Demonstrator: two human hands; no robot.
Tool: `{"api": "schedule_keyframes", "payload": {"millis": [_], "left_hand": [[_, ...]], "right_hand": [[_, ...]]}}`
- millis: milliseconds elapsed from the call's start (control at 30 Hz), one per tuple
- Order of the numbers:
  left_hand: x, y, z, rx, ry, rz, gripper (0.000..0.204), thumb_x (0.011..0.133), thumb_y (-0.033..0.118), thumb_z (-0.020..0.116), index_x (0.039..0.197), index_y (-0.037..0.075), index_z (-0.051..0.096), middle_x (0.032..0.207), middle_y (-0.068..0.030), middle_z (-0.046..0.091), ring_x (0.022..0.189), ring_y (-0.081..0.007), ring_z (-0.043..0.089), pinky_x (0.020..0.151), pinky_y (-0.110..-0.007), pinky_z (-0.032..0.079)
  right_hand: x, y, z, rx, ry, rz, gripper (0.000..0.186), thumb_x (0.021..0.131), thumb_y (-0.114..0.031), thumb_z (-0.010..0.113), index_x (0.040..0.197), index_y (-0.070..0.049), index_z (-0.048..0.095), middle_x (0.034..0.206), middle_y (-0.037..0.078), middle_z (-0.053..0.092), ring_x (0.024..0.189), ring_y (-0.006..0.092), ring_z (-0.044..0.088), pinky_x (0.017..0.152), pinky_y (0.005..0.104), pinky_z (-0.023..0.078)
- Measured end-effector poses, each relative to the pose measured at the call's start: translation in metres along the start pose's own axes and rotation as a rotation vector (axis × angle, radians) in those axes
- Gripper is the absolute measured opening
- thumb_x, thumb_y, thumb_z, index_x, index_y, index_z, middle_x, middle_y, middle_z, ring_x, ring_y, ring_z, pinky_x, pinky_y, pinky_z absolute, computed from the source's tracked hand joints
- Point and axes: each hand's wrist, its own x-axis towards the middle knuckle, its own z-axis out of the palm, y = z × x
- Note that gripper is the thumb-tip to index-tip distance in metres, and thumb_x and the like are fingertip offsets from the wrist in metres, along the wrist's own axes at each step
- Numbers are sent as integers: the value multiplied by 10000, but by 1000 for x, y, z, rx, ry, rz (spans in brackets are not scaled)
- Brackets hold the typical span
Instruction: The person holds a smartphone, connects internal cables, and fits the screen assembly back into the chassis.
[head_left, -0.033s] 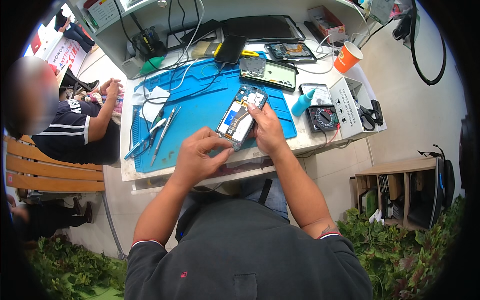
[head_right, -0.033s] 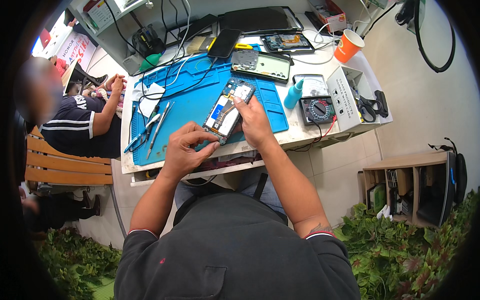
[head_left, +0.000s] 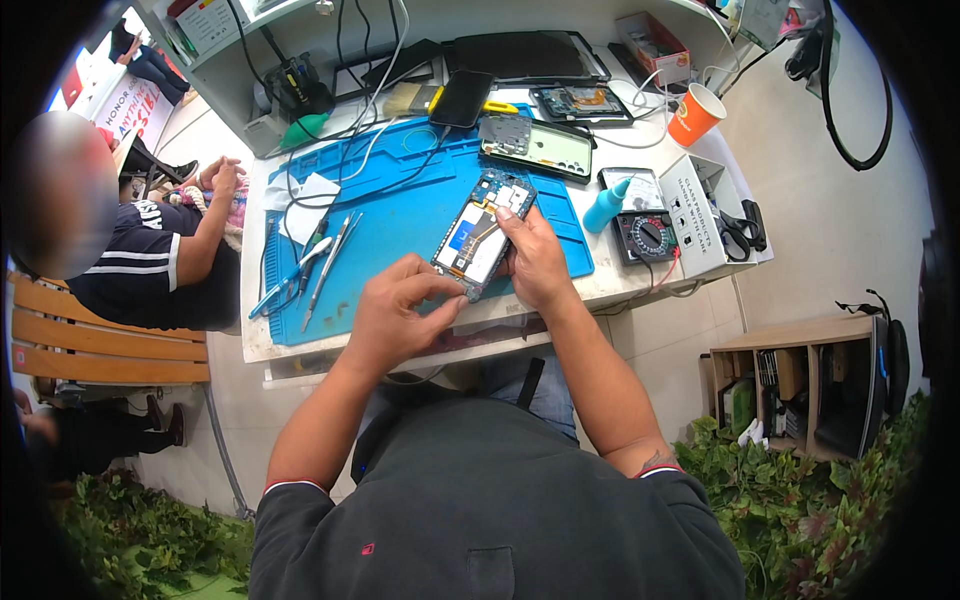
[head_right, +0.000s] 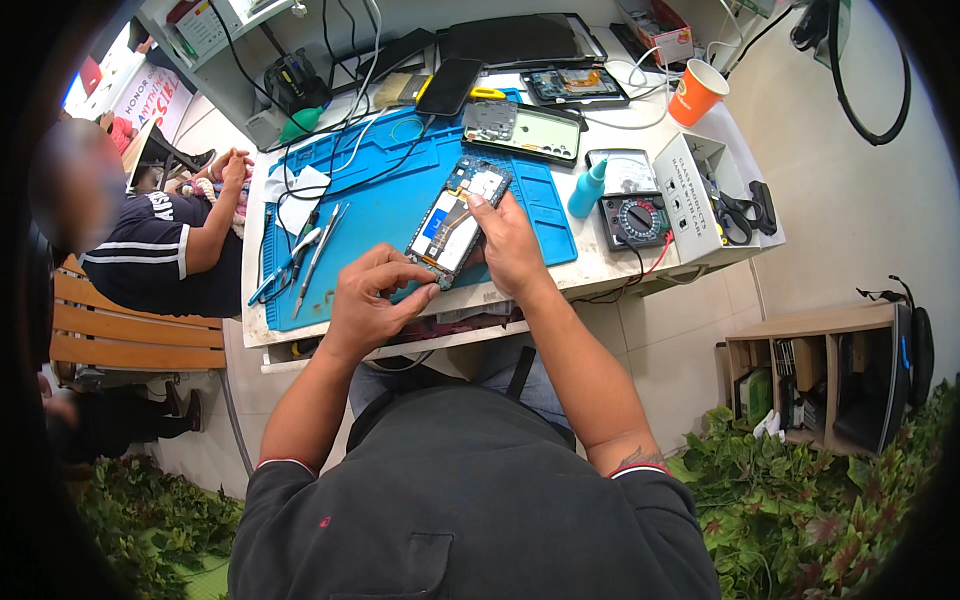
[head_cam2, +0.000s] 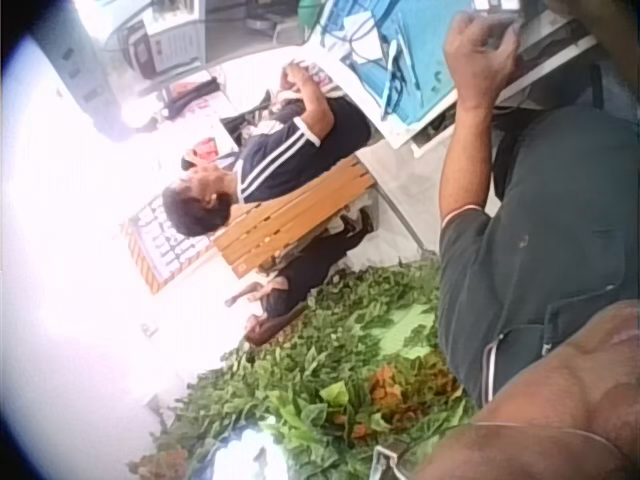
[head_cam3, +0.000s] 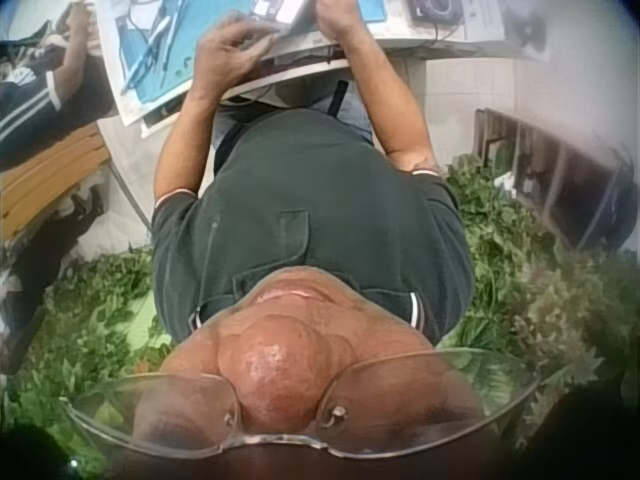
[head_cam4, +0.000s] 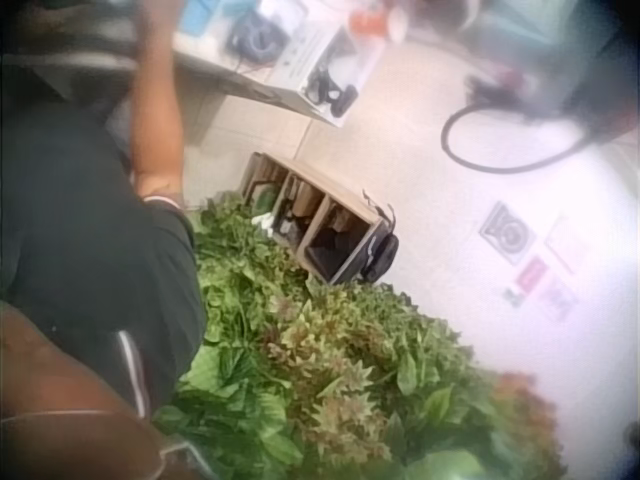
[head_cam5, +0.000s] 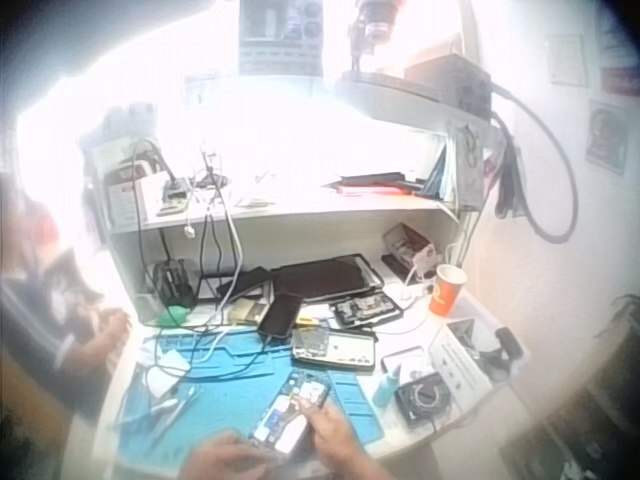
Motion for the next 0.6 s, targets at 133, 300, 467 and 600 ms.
{"api": "schedule_keyframes", "payload": {"millis": [133,300,467,600], "left_hand": [[1,4,-3,-19,59,-32,255,754,80,911,984,77,802,863,-14,659,672,-91,518,569,-248,419],[2,-3,-15,17,-7,-20,268,758,95,920,999,88,802,889,-18,677,642,-87,507,549,-247,417],[7,-12,-19,53,-68,91,260,775,94,907,1015,101,806,898,-24,686,621,-100,520,539,-261,428],[13,0,-25,43,-132,65,271,772,97,908,1023,101,804,892,-25,686,622,-104,529,540,-264,431]], "right_hand": [[0,0,0,48,-9,-21,299,1101,-222,523,1331,-32,550,1163,63,682,1002,140,684,889,313,578],[0,0,-1,74,-11,-13,301,1098,-211,537,1334,-25,556,1187,67,678,1071,144,655,978,328,523],[0,0,-1,63,-28,8,296,1096,-214,541,1326,-28,557,1189,72,680,1075,145,657,976,328,527],[-1,-3,-1,34,-35,28,291,1099,-227,530,1318,-37,549,1155,73,686,994,150,700,856,330,606]]}}
